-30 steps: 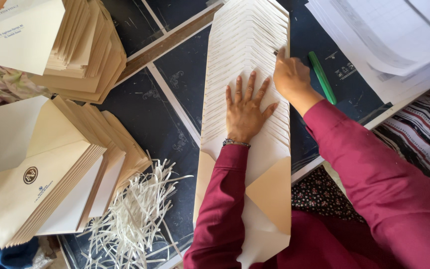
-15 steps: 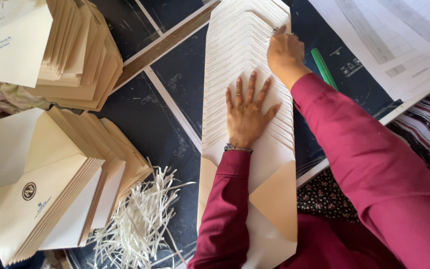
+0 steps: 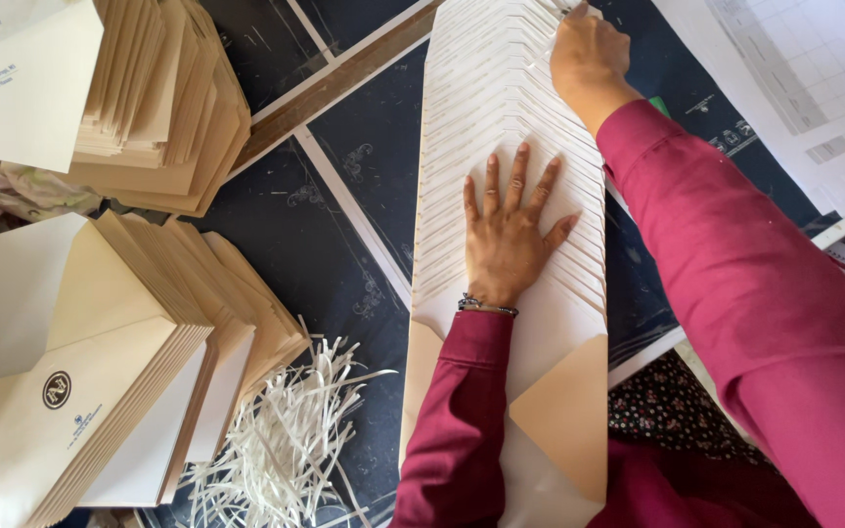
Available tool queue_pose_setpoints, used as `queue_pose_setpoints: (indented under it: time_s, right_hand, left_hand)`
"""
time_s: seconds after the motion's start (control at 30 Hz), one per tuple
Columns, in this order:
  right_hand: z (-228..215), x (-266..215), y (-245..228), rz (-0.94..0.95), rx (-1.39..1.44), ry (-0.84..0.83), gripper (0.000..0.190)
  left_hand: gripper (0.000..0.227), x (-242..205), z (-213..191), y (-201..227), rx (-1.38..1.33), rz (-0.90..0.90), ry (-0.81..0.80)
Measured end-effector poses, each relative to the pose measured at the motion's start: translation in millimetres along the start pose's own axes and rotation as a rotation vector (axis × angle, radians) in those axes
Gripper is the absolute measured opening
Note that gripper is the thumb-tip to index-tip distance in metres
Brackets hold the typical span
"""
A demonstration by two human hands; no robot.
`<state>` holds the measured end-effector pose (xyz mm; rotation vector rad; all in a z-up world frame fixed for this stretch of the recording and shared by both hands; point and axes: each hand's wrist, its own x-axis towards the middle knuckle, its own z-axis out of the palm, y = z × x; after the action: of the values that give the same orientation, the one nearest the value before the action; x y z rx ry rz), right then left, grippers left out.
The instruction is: The person aligns a stack of white paper sheets and uses a green tool to crease the edges. They then place shredded paper filler into the envelopes and fold the flaps closed. Finally, the person stacks the completed envelopes on the table.
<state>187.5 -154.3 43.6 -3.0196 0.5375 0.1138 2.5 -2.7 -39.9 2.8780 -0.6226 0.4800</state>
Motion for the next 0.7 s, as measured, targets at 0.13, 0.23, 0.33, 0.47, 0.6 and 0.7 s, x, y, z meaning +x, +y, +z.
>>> queue_pose_setpoints:
  time_s: [0.13,0.23,0.33,0.47,0.6,0.7]
  right_hand:
    - [-5.3,0.4,0.5,-0.082,0.039,0.123,0.031]
    - [-10.7,2.3,3.3,-0.127,0.178,0.175,0.027]
    - [-18.6,3.4,9.6,0.080,0.406,0.062,0.033]
    - [-31.8,-0.2,17.4,0.093,0.599,0.077,0.036]
    - [-35.3,-13.8,23.1,-0.052,0.525,0.040,0.039]
    - [-38.5,-24.1,28.4,-0.153,0.475,0.016,0.042]
  left_hand:
    - [0.077,0.6,-3.0,0.0,-0.005,-0.008,-0.020]
    - [0.075,1.7,-6.0,-0.7,-0.047,-0.002,-0.026]
    - [0.076,-0.5,-4.4,0.1,-0.001,-0.002,-0.009]
    - [0.075,8.2,-24.3,-1.8,-0.112,-0.013,-0.181]
    - [0.074,13.6,-38.0,-1.7,-0.231,-0.034,-0.421]
    - [0.073,11.5,-36.7,-1.6,-0.240,-0.038,-0.425]
